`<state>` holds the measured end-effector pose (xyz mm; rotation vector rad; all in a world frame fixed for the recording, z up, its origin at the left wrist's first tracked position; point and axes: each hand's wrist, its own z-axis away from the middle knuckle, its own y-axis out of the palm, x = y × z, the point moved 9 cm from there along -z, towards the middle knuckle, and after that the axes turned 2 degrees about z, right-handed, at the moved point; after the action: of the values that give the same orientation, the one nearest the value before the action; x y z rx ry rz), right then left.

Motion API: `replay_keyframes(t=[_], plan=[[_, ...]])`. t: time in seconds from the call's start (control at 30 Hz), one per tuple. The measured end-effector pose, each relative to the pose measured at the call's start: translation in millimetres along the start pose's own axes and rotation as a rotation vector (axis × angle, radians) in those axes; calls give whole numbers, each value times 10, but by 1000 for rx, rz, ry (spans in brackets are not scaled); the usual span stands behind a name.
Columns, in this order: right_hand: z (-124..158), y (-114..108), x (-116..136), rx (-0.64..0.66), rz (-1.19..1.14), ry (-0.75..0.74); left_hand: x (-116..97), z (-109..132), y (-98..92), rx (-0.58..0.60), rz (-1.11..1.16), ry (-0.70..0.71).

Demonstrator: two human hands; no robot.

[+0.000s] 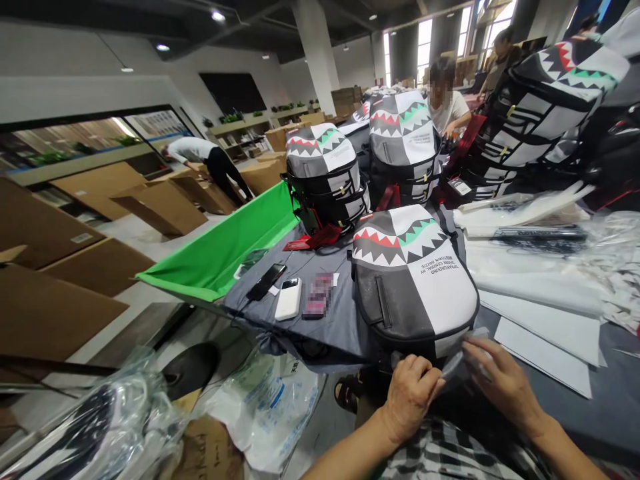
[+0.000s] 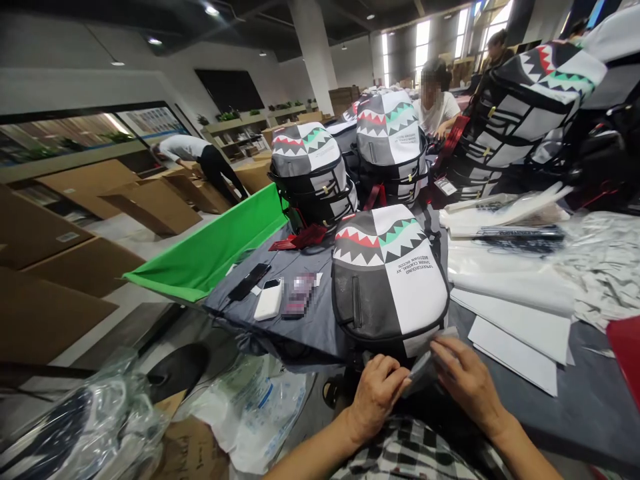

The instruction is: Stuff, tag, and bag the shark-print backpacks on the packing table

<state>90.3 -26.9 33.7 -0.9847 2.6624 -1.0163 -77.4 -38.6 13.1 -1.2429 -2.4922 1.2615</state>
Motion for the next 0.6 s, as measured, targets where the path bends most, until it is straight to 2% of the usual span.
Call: replay_keyframes(t=[0.1, 0.17, 0.27, 0.43, 0.6], plan=[[-26, 126, 136, 38, 53, -171, 6, 17, 11, 31, 6, 4], [-59, 158, 124, 25, 46, -254, 15, 24, 11, 46, 14, 8], [-90, 188, 106, 76, -6, -406, 43, 49, -18, 25, 25, -12], [-129, 168, 123, 157, -86, -552, -39, 203, -123, -138, -140, -27], [-149, 218, 190, 204, -65, -619, -2, 353, -144, -231, -197, -188]])
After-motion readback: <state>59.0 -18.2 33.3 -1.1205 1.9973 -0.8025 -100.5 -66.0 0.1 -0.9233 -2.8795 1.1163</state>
